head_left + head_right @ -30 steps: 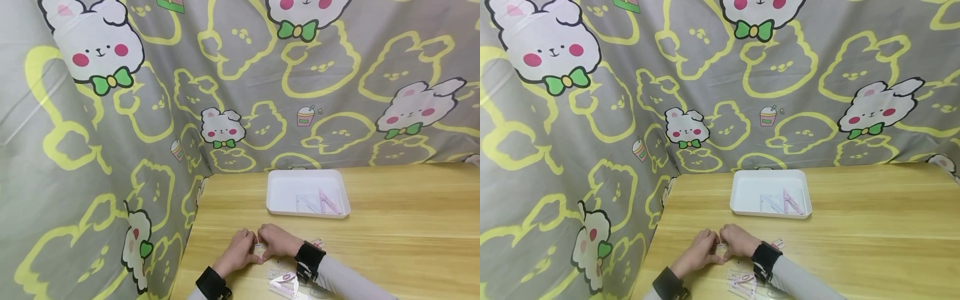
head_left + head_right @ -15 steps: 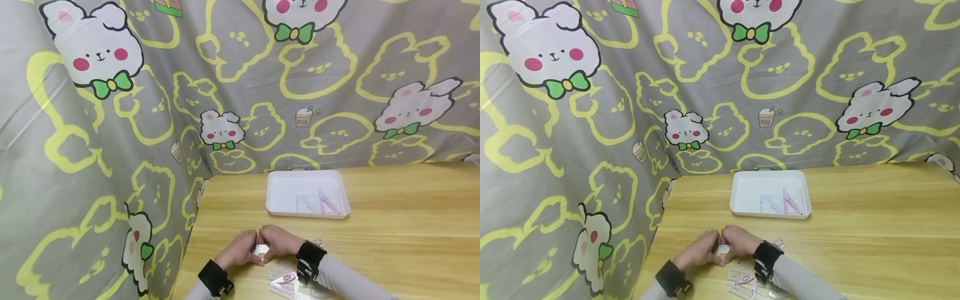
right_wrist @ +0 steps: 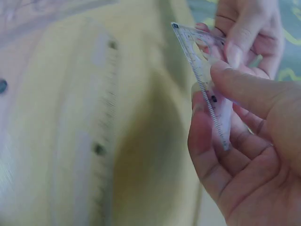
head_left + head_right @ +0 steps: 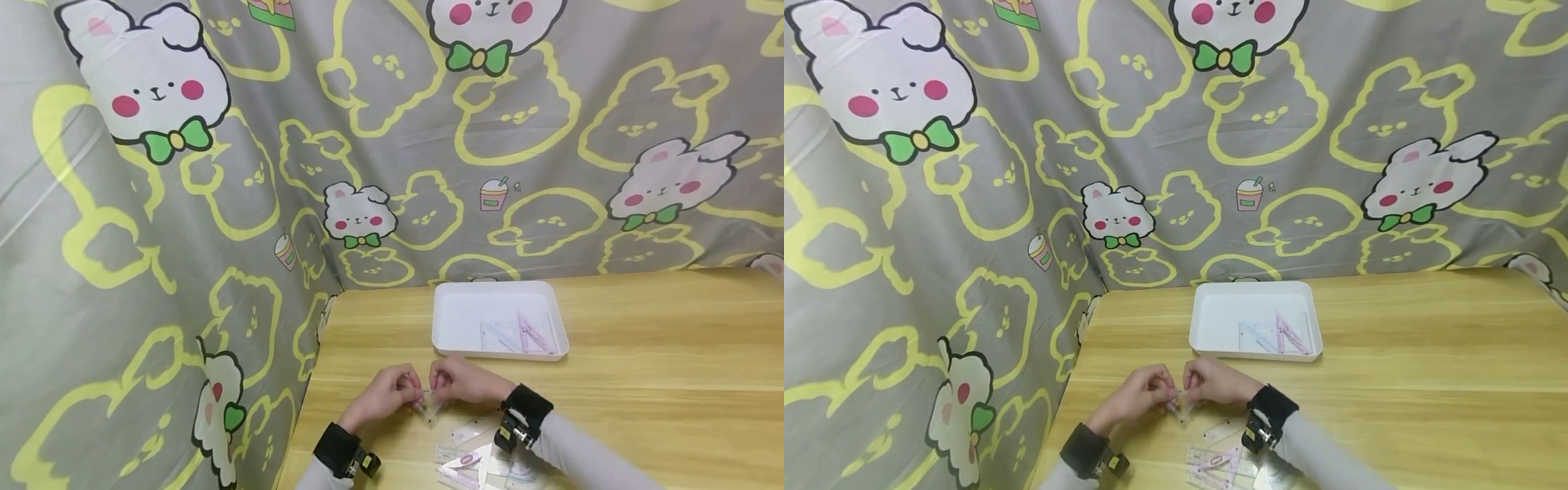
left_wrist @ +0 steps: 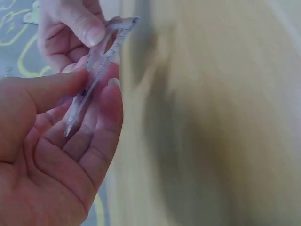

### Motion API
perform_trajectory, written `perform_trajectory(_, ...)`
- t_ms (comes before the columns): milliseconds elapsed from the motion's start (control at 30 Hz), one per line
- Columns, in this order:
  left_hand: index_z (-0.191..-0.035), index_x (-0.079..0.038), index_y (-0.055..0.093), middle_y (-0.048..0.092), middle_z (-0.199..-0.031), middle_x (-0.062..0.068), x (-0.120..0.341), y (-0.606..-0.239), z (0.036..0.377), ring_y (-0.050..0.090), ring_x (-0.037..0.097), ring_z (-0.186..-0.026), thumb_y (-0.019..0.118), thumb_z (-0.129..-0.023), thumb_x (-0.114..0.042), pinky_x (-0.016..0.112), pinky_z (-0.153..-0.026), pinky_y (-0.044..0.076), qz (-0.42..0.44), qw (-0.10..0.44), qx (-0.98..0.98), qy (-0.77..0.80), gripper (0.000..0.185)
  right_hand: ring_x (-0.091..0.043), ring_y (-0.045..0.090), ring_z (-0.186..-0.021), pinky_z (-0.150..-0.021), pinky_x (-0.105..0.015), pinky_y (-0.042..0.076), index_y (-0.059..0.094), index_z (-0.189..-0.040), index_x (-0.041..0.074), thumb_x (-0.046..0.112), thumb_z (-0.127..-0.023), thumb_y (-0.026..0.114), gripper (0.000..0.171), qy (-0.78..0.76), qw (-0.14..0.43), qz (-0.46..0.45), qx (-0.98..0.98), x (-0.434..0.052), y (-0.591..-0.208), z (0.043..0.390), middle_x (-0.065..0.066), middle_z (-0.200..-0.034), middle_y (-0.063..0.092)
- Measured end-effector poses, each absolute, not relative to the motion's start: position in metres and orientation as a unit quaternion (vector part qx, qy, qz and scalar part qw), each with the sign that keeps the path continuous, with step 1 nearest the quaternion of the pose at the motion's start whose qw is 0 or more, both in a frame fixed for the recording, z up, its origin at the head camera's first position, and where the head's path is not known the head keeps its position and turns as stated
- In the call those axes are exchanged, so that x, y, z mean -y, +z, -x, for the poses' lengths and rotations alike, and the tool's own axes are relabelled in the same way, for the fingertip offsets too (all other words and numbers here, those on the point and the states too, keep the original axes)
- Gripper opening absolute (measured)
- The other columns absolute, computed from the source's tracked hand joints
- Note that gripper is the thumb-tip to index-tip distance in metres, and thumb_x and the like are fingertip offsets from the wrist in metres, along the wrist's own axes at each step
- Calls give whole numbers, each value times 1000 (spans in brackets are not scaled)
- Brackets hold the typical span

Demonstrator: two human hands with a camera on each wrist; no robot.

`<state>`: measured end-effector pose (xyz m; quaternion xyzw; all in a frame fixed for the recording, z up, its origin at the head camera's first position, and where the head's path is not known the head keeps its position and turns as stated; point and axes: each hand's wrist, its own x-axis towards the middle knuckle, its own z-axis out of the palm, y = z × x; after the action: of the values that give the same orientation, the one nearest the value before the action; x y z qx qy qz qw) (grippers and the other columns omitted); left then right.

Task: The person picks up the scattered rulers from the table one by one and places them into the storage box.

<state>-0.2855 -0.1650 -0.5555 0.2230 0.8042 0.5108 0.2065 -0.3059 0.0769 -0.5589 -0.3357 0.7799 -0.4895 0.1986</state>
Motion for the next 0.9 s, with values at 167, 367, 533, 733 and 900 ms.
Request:
perform_trajectory(167, -110, -7, 69, 78, -88, 7, 153, -540, 297, 74, 23, -76, 65, -100, 0, 39, -70, 62, -232, 192, -803, 515, 12, -12, 70, -76, -71, -27, 59, 69, -97, 2, 1, -88, 77, 13, -505, 161, 329, -782, -96, -540, 320, -6, -85, 74)
perform_trajectory(367, -112, 1, 72, 78, -91, 10, 129, -525, 316, 76, 30, -86, 66, -100, -3, 36, -75, 63, -224, 163, -808, 520, 13, -16, 69, -77, -72, -29, 58, 67, -103, -2, 3, -87, 81, 22, -525, 92, 273, -801, -117, -525, 341, -7, -86, 73)
perform_trajectory(533, -108, 7, 68, 73, -96, 18, 105, -521, 330, 76, 27, -82, 67, -100, -1, 42, -77, 64, -182, 130, -794, 566, 12, -28, 74, -77, -69, -39, 60, 63, -112, -4, 4, -91, 78, 28, -549, 42, 190, -813, -127, -521, 353, -13, -91, 74)
perform_trajectory(733, -109, 6, 68, 72, -92, 13, 83, -524, 349, 76, 19, -77, 68, -97, 0, 37, -72, 64, -156, 98, -795, 579, 13, -24, 75, -73, -63, -31, 56, 62, -111, -6, 7, -90, 80, 30, -523, -28, 138, -840, -134, -522, 365, -19, -97, 77)
perform_trajectory(900, -106, -3, 71, 75, -88, 5, 71, -532, 367, 71, 10, -76, 70, -97, -4, 22, -65, 56, -178, 58, -848, 495, 10, -27, 75, -79, -68, -35, 58, 65, -106, -5, 7, -90, 81, 26, -484, -48, 130, -864, -140, -528, 378, -19, -97, 76)
